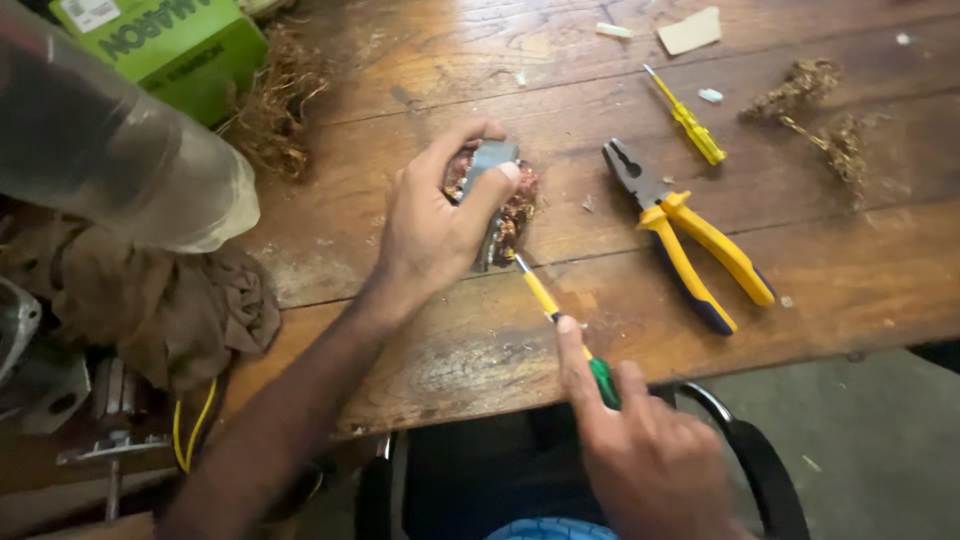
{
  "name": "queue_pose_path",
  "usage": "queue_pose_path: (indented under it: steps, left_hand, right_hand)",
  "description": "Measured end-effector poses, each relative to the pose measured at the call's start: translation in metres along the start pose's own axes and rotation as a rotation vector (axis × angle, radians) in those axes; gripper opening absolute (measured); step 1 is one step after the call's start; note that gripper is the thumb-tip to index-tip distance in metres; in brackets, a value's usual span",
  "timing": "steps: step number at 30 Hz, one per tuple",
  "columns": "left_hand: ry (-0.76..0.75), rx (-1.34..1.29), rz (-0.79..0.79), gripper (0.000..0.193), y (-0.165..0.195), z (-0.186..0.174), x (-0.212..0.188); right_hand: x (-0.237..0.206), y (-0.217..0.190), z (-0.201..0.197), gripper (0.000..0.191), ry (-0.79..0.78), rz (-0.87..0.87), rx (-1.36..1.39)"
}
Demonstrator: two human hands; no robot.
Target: The person holds an electric motor stator on a wooden workbench and uses a screwdriver to pry and scrape copper windings and debris from inside it, occasionally switching to pliers to pull at the windings. At the end they turn the motor over and handle it with both hands.
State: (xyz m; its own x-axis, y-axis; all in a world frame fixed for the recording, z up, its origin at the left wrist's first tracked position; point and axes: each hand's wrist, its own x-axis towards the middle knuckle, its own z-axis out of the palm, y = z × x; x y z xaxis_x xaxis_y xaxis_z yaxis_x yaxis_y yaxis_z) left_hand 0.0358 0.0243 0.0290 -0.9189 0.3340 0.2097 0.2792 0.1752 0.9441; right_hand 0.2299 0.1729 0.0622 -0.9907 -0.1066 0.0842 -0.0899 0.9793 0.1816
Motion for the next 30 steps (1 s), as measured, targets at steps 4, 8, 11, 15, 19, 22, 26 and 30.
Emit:
queue_pose_path:
  steps: [4,8,11,15,19,22,26,30]
  left_hand:
    - [0.010,0.037,0.010,0.035,0.004,0.004,0.000]
    - [0.019,-0.030,-0.002,0.033,0.010,0.007,-0.004]
    - [0.039,0.012,-0.001,0.034,0.013,0.009,-0.007]
    - [0.058,0.036,0.031,0.034,0.011,0.011,-0.011]
    - [-0.018,0.027,0.095,0.033,0.005,0.002,-0.008]
    - [-0.106,-0.092,0.086,0.033,-0.002,0.001,-0.006]
    - [-0.119,-0.431,0.026,0.031,-0.010,0.006,-0.006]
    - [-0.053,-0.186,0.076,0.029,-0.013,0.006,-0.005]
  right_hand:
    - [-0.006,-0.015,0.000,0.070,0.069,0.113,0.056]
    - [-0.012,-0.023,-0.002,0.069,0.053,0.139,0.130]
    - [-0.016,-0.024,-0.004,0.069,0.067,0.156,0.181]
    - [-0.018,-0.021,-0.006,0.060,0.043,0.191,0.360]
    - [-0.015,-0.012,-0.012,0.052,-0.051,0.196,0.629]
    - [-0.012,-0.009,-0.017,0.055,-0.152,0.183,0.649]
    - [-0.007,-0.015,-0.013,0.078,-0.396,0.173,0.501]
    - [-0.005,-0.022,-0.003,0.082,-0.320,0.157,0.424]
